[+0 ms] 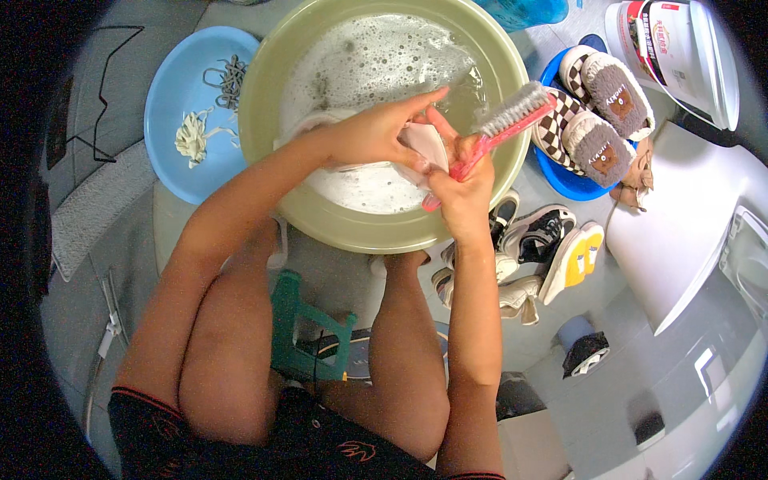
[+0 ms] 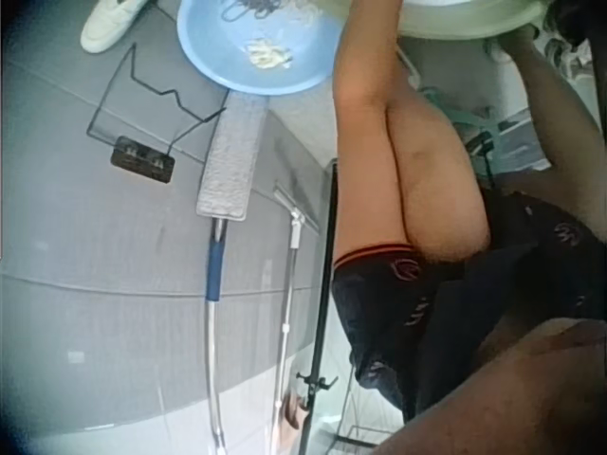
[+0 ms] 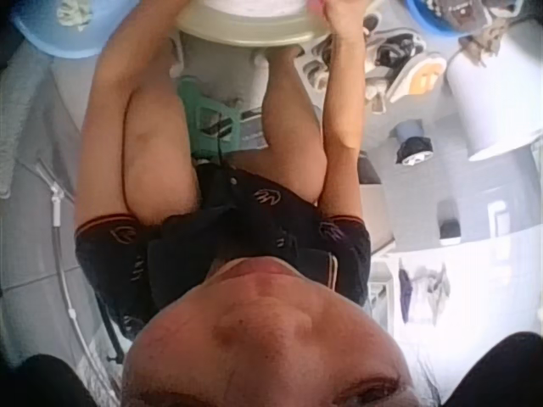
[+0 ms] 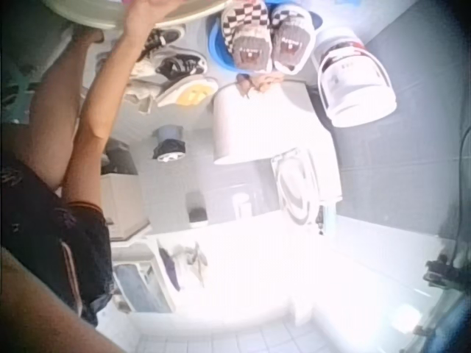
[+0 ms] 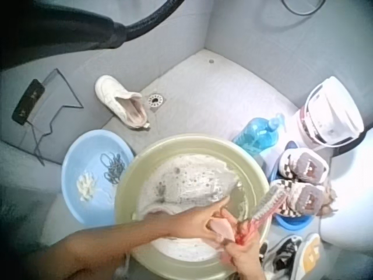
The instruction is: The person scrubs a white sneaker with a pink brush in a basin of soapy water. They repeatedly scrub the upper, sole, and interior of the shoe, occasionally dipping it into the water to rinse or re-soap.
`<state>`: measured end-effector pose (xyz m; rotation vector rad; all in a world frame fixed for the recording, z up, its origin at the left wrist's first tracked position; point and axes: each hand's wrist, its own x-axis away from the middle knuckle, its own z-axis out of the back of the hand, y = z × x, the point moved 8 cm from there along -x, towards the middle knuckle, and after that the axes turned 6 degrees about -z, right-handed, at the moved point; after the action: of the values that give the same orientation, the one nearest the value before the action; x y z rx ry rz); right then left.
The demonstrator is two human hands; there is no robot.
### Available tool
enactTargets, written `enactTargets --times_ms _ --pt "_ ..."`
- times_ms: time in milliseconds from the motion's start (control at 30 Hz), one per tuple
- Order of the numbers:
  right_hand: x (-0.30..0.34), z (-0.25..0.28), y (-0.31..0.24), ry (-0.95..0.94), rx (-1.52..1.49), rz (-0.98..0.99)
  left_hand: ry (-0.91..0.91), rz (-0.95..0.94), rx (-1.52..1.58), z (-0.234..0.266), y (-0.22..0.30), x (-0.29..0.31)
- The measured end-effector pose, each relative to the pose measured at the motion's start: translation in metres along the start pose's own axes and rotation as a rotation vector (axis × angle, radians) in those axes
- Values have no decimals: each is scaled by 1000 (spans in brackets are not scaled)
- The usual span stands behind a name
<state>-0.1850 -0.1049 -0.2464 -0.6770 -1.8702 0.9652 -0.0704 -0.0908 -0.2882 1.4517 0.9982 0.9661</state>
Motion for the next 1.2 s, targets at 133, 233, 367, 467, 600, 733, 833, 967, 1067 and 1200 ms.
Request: enactTargets --times_ms 133,233,367,467,600,733,833,967,1067,1200 --pt "-3 7 -3 76 75 47 -72 69 -83 4 -8 -3" --pt "-7 19 -11 261 282 113 232 173 23 7 -40 0" --pt "26 25 -31 440 801 102 313 262 140 11 -45 2" --pt "62 9 -32 488 1057 209 313 304 103 12 -50 5" --pt "85 -9 -21 325 1169 213 343 228 264 8 -41 11" --pt "69 -13 -8 319 1221 118 360 147 364 6 -34 13" --pt "35 -12 3 316 1237 91 406 107 365 0 -53 21" --pt "16 -14 9 350 1136 45 459 101 291 8 -54 20" --pt "34 -32 5 262 1232 113 473 118 280 9 -52 19" --pt "17 -15 -3 292 1241 -15 475 135 344 -3 -51 24"
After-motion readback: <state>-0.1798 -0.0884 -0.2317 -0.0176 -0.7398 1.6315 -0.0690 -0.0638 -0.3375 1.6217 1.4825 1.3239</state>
